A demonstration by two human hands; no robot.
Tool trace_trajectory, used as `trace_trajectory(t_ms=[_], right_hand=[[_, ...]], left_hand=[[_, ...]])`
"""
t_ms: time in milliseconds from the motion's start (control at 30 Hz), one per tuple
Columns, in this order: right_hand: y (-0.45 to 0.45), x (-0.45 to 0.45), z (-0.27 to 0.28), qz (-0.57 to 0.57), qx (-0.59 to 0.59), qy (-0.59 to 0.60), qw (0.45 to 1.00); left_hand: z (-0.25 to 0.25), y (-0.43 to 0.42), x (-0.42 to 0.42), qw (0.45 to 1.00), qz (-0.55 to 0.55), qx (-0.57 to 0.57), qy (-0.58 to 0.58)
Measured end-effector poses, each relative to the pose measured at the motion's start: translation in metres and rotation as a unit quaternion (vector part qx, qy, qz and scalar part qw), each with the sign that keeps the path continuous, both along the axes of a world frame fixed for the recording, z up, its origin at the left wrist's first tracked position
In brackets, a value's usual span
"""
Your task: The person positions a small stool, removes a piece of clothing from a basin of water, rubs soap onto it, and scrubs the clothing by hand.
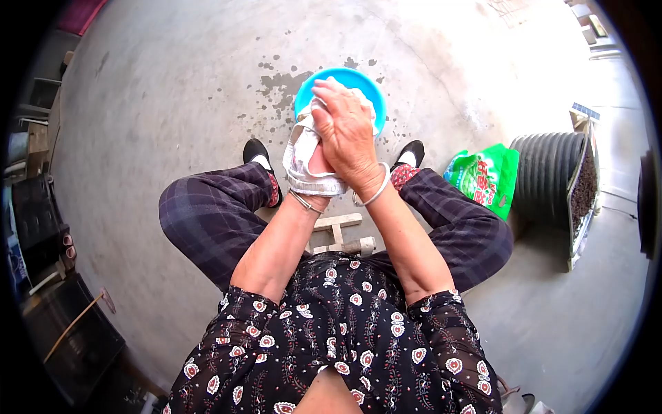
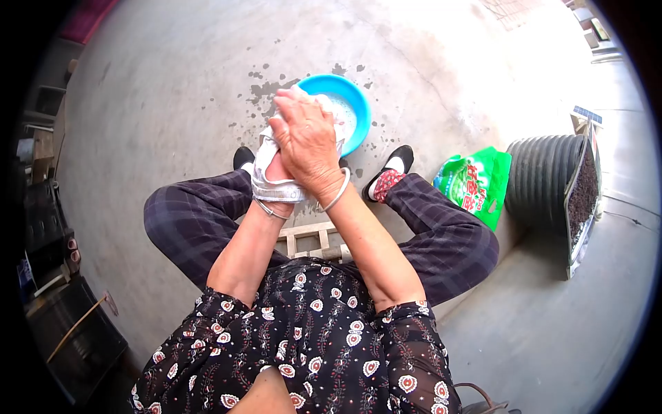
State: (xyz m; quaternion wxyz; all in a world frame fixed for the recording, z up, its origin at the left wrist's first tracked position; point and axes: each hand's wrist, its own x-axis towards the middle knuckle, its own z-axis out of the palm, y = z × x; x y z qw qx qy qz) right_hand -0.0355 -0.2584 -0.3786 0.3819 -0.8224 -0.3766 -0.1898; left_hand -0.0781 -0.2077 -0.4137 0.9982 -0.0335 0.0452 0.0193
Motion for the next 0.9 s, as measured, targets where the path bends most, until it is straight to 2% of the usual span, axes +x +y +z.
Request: trace_trajectory(t_ms=[33, 100, 200, 267, 300, 367, 400, 467, 500, 533, 567, 600, 667, 700, 767, 800, 833, 867, 900], right_hand=[[0.000, -0.002, -0.004, 0.019, -0.021, 0.004, 1.000], [-0.005, 0.019, -0.031, -0.037, 0.012, 0.035, 0.999], [-0.010, 0.032, -0.037, -0.120, 0.050, 0.099, 0.986], [-0.013, 0.032, -0.036, -0.165, 0.027, 0.168, 0.972], [-0.015, 0.036, -0.036, -0.182, 0.056, 0.219, 0.957], [-0.019, 0.041, -0.039, -0.213, 0.116, 0.326, 0.914], [-0.023, 0.049, -0.047, -0.221, 0.152, 0.337, 0.902], [-0.029, 0.056, -0.049, -0.192, 0.244, 0.458, 0.833], [-0.029, 0.056, -0.052, -0.199, 0.250, 0.447, 0.835], [-0.029, 0.055, -0.055, -0.205, 0.255, 0.437, 0.838], [-0.028, 0.053, -0.058, -0.210, 0.260, 0.428, 0.840], [-0.027, 0.050, -0.061, -0.238, 0.197, 0.388, 0.868], [-0.024, 0.042, -0.060, -0.288, 0.072, 0.299, 0.907], [-0.025, 0.037, -0.058, -0.279, 0.038, 0.305, 0.910], [-0.026, 0.037, -0.060, -0.280, 0.088, 0.321, 0.900], [-0.027, 0.037, -0.063, -0.279, 0.114, 0.329, 0.895], [-0.029, 0.042, -0.067, -0.288, 0.110, 0.371, 0.876], [-0.034, 0.043, -0.069, -0.265, 0.163, 0.409, 0.858], [-0.039, 0.043, -0.072, -0.240, 0.216, 0.443, 0.836]], left_hand=[[-0.033, 0.001, 0.004, 0.990, -0.018, -0.115, -0.076], [-0.034, 0.002, -0.001, 0.997, -0.017, -0.053, -0.055], [-0.020, 0.005, -0.006, 0.998, -0.023, 0.043, -0.030], [-0.010, 0.003, -0.003, 0.994, -0.026, 0.100, -0.022], [-0.007, 0.002, -0.001, 0.970, 0.001, 0.244, -0.017], [-0.001, 0.000, -0.001, 0.856, 0.052, 0.515, 0.000], [0.002, 0.000, -0.002, 0.859, 0.049, 0.510, -0.004], [0.006, -0.002, -0.003, 0.865, 0.041, 0.499, -0.011], [0.005, 0.001, -0.002, 0.944, -0.002, 0.329, -0.027], [0.003, 0.003, 0.000, 0.987, -0.044, 0.146, -0.041], [-0.001, 0.001, 0.001, 0.933, 0.000, 0.358, -0.019], [-0.007, -0.002, 0.001, 0.832, 0.042, 0.554, 0.005], [-0.010, 0.000, 0.002, 0.675, 0.073, 0.734, 0.017], [-0.012, 0.002, 0.002, 0.664, 0.067, 0.745, 0.005], [-0.015, 0.004, 0.004, 0.820, 0.044, 0.570, -0.018], [-0.020, 0.005, 0.007, 0.936, 0.026, 0.351, -0.029], [-0.018, 0.006, 0.007, 0.993, 0.004, 0.110, -0.039], [-0.015, 0.008, 0.006, 0.928, 0.042, 0.370, -0.031], [-0.013, 0.010, 0.005, 0.794, 0.077, 0.602, -0.020]])
